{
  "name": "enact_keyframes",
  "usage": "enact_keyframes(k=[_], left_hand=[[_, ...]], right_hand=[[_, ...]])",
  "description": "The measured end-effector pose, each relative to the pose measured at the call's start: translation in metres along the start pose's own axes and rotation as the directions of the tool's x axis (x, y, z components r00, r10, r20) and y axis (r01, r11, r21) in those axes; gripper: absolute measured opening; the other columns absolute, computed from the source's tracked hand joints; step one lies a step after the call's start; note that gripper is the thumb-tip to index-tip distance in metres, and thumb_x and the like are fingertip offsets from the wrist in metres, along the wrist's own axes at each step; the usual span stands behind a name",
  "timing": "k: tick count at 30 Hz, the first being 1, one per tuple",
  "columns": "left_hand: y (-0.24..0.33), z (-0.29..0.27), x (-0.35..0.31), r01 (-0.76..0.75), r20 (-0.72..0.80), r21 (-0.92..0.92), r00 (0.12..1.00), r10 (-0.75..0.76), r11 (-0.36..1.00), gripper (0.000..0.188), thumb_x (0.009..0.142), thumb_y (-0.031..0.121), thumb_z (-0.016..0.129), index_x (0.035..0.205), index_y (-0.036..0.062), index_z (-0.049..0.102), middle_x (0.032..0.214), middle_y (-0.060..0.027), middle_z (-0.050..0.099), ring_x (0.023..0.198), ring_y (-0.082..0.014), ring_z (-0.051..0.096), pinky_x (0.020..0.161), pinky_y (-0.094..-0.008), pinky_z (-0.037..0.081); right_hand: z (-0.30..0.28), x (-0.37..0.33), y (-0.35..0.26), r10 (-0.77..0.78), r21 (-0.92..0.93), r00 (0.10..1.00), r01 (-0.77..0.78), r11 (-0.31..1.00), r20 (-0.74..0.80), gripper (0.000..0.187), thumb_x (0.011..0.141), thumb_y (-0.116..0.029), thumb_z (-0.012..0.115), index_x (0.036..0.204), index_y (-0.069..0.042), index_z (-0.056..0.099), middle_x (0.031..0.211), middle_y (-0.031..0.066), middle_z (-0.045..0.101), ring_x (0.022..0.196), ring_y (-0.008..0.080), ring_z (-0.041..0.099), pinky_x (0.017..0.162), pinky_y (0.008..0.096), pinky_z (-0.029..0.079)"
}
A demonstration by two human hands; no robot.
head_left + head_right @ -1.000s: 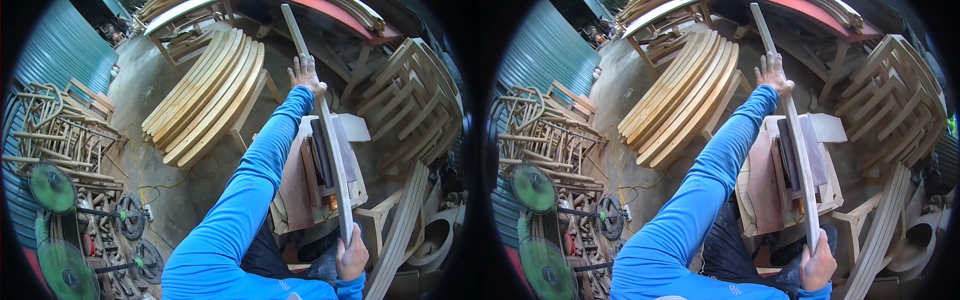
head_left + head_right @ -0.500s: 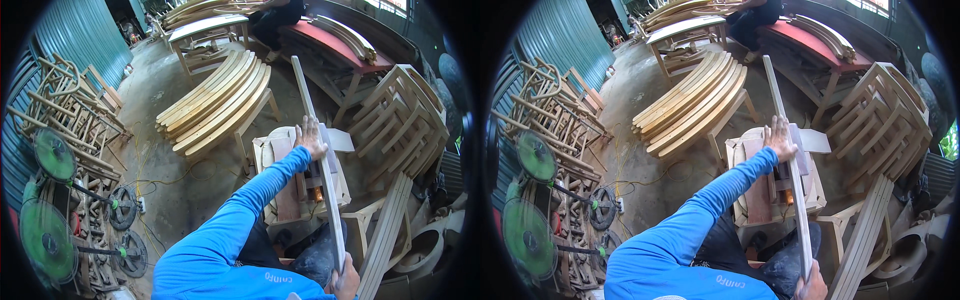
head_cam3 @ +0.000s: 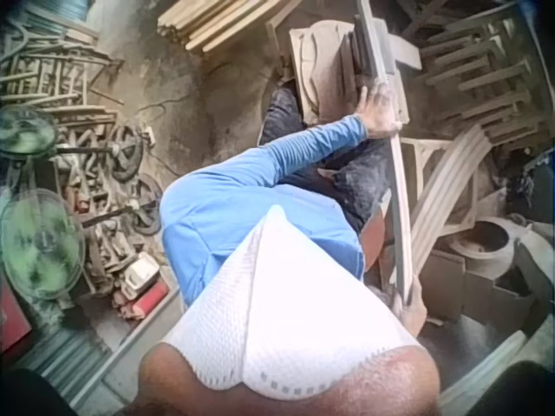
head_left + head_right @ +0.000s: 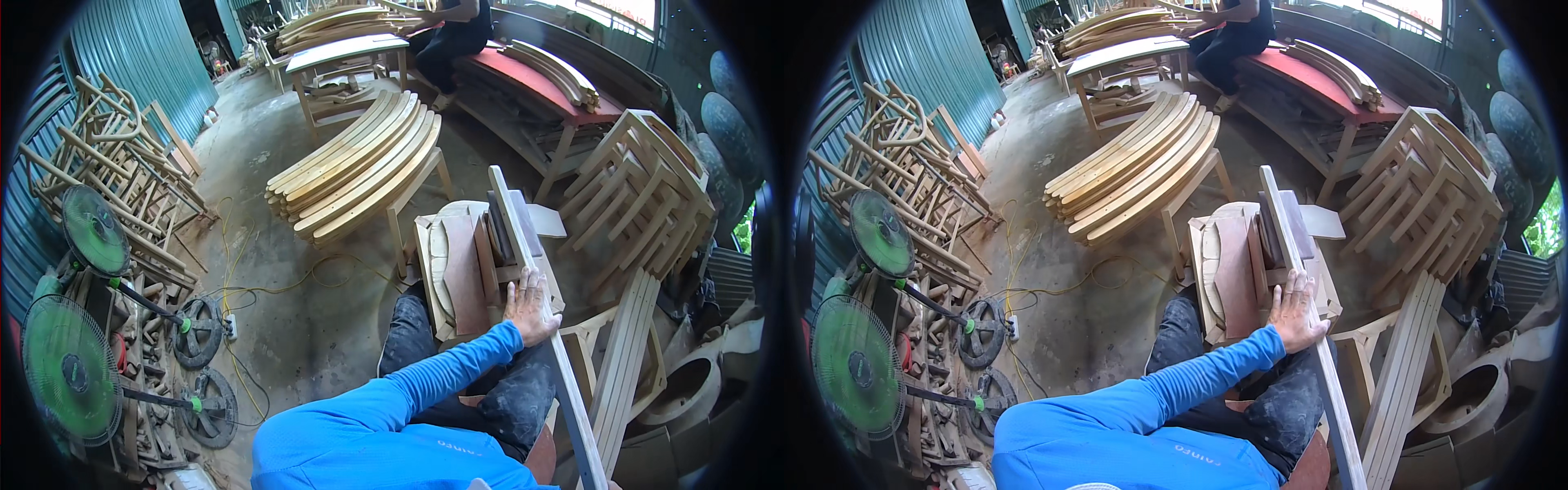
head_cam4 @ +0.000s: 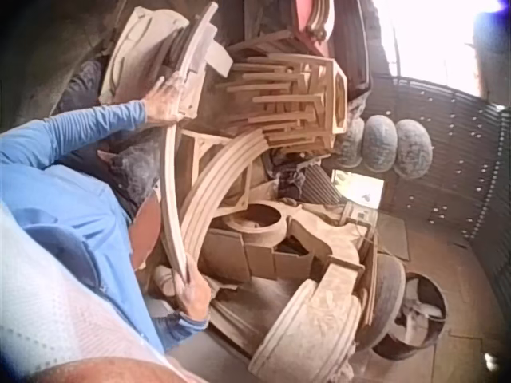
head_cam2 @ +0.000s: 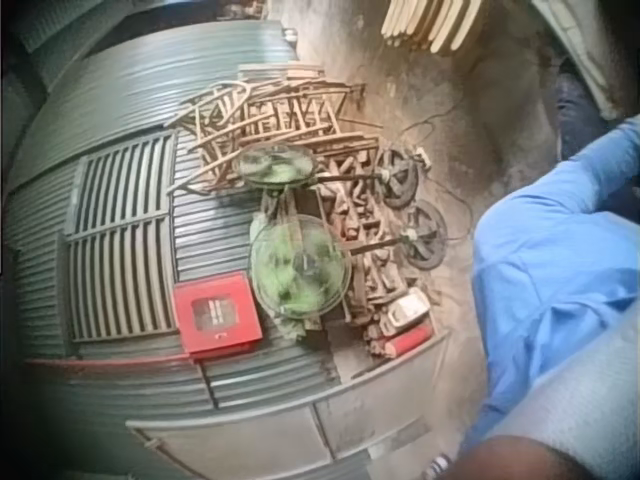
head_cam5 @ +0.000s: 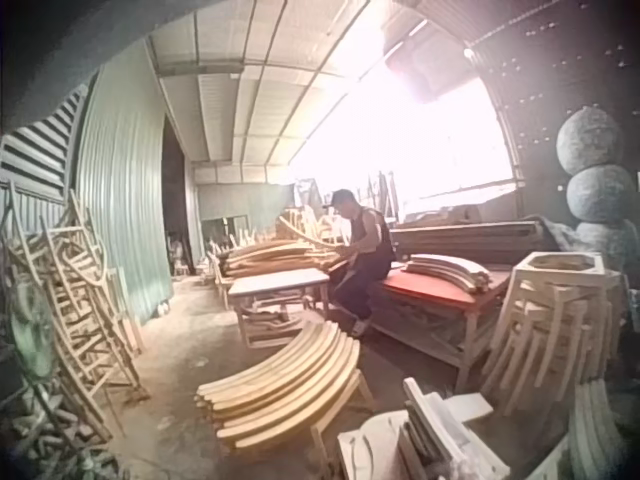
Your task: Sanding curved wooden chair components using a manual sanding block and a stationary sander.
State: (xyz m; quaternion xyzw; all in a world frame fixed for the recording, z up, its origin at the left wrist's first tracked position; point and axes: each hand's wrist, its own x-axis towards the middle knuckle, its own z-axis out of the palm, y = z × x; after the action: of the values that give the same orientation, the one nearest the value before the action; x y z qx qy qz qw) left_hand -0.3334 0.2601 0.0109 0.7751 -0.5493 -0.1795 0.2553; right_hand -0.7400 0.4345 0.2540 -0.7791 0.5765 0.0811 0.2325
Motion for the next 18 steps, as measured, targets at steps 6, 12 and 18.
enact_keyframes(k=[6,12,18], left_hand=[[0.014,0.011,-0.008,-0.042,-0.03,-0.104,0.999,0.039,0.994,0.109,0.083,0.056,0.063,0.165,0.0015,0.016,0.172,-0.0232,0.007,0.161,-0.038,-0.004,0.125,-0.0634,-0.001],[-0.015,-0.008,0.044,-0.126,-0.228,0.081,0.963,0.141,0.989,0.098,0.089,0.058,0.057,0.16,-0.003,0.029,0.169,-0.0218,0.025,0.16,-0.037,0.01,0.126,-0.0626,0.005],[-0.056,-0.017,0.095,-0.125,-0.156,0.079,0.978,0.136,0.989,0.097,0.088,0.058,0.056,0.161,0.0003,0.028,0.17,-0.0197,0.019,0.161,-0.0332,0.003,0.126,-0.063,0.001]], right_hand=[[-0.012,-0.018,-0.018,-0.029,0.061,1.0,0.029,0.998,0.0,0.048,0.093,-0.007,0.067,0.141,-0.007,0.059,0.113,0.0229,0.072,0.108,0.0316,0.073,0.092,0.038,0.055],[-0.008,0.037,-0.068,-0.088,0.136,0.983,0.11,0.985,-0.159,0.046,0.078,0.003,0.064,0.124,0.001,0.065,0.095,0.0249,0.069,0.085,0.0338,0.073,0.08,0.0326,0.054],[0.009,0.093,-0.093,-0.002,0.102,0.998,0.009,0.995,-0.068,0.05,0.077,-0.003,0.068,0.128,0.001,0.064,0.099,0.0268,0.07,0.091,0.0436,0.071,0.08,0.0435,0.056]])
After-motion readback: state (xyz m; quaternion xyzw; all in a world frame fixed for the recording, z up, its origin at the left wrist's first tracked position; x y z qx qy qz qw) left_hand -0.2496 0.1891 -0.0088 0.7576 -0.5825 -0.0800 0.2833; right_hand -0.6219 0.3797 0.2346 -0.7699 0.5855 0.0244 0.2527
